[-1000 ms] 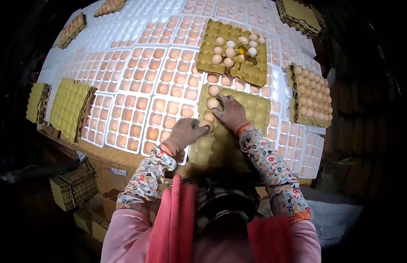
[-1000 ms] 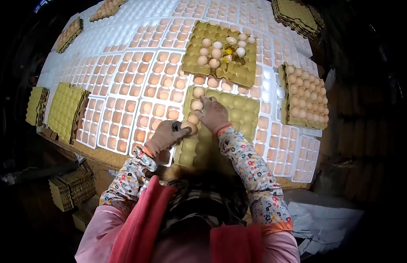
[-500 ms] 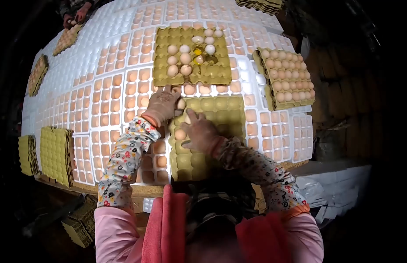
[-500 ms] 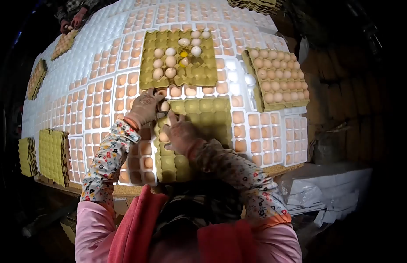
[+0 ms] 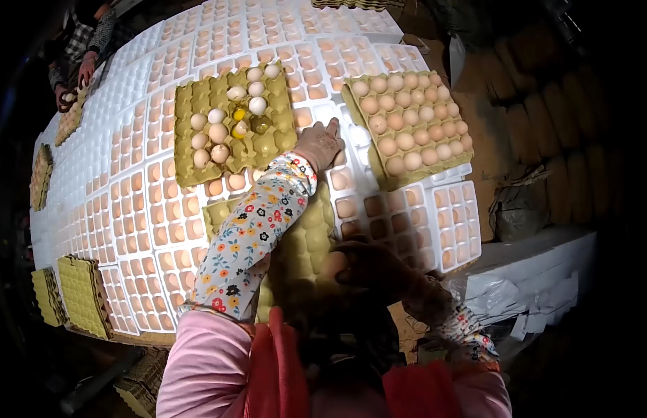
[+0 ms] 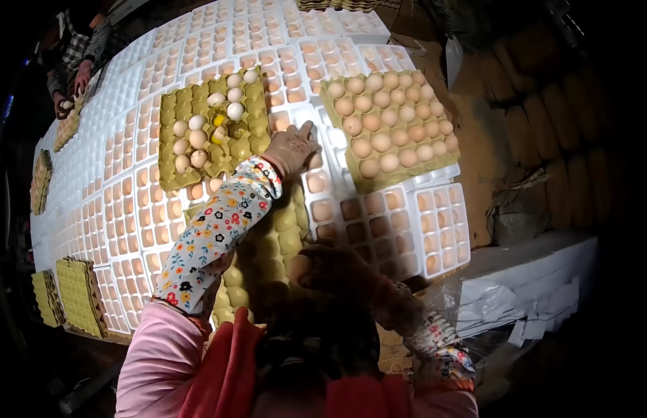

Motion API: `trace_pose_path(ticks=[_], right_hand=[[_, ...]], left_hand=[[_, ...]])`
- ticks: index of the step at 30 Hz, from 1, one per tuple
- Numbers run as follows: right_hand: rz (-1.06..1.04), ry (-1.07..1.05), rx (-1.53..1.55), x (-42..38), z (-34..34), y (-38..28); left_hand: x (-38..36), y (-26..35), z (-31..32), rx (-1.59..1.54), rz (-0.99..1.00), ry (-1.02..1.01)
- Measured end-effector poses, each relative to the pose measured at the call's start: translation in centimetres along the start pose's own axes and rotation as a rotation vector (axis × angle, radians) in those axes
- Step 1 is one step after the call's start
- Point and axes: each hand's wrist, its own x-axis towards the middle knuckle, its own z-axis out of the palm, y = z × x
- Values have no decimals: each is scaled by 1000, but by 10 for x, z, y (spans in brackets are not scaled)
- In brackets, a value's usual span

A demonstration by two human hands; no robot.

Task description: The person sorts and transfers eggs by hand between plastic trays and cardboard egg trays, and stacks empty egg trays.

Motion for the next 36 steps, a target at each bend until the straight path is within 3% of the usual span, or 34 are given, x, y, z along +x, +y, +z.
trace_pose_path(ticks=[1, 3, 4, 5, 6, 7, 9, 11, 13, 15, 16, 17, 19, 20, 21, 25, 26, 27, 28, 29, 31, 33, 34, 36], right_hand=[[-57, 16, -45, -15, -34, 8], [638, 34, 701, -45, -106, 8], [595, 167, 720, -64, -131, 28], [553, 289, 740, -80, -155, 48], [489, 396, 742, -89, -182, 64], [450, 504, 781, -83, -209, 77], [389, 731, 885, -65, -267, 104], [360, 892, 568, -45, -320, 156], [240, 915, 499, -28, -360, 186], [363, 873, 463, -20, -382, 199], [376, 890, 480, -27, -380, 217], [240, 843, 556, -34, -372, 234], [320, 875, 529, -56, -351, 249], [205, 816, 95, -65, -345, 266], [246, 823, 116, -75, -334, 277], [281, 749, 133, -67, -325, 282], [270, 758, 144, -56, -326, 281], [386, 724, -210, -41, -330, 280], [496, 675, -566, -25, -336, 280], [525, 487, -623, -8, -345, 281], [611, 361, -682, 6, -353, 272], [512, 376, -530, 0, -353, 275], [433, 387, -376, -8, -352, 278], [408, 467, -366, -19, -340, 284]], left_hand=[[14, -7, 0, -85, 4, -83], [38, -28, 19, -212, -11, -55], [46, -36, 12, -319, -32, -51], [47, -30, 1, -304, -192, 154], [61, -34, 8, -494, -401, 281], [80, -44, 37, -519, -455, 572], [96, -34, 57, -263, -621, 497], [97, -22, 76, -49, -596, 595], [98, -30, 81, -71, -581, 624], [97, -40, 99, 39, -575, 634], [98, -38, 89, 41, -571, 585], [98, -37, 86, 47, -525, 595], [98, -35, 80, 76, -508, 564], [100, -29, 75, 67, -517, 545], [97, -31, 73, 9, -565, 457], [91, -28, 67, -2, -560, 465], [88, -18, 57, -203, -525, 498], [84, -7, 48, -404, -485, 530], [81, 14, 35, -333, -479, 535], [73, 16, 38, -364, -504, 526], [52, 27, 30, -149, -409, 486], [31, 37, 27, -543, -506, 570], [24, 48, 22, -600, -549, 582], [10, 69, 18, -798, -660, 573]])
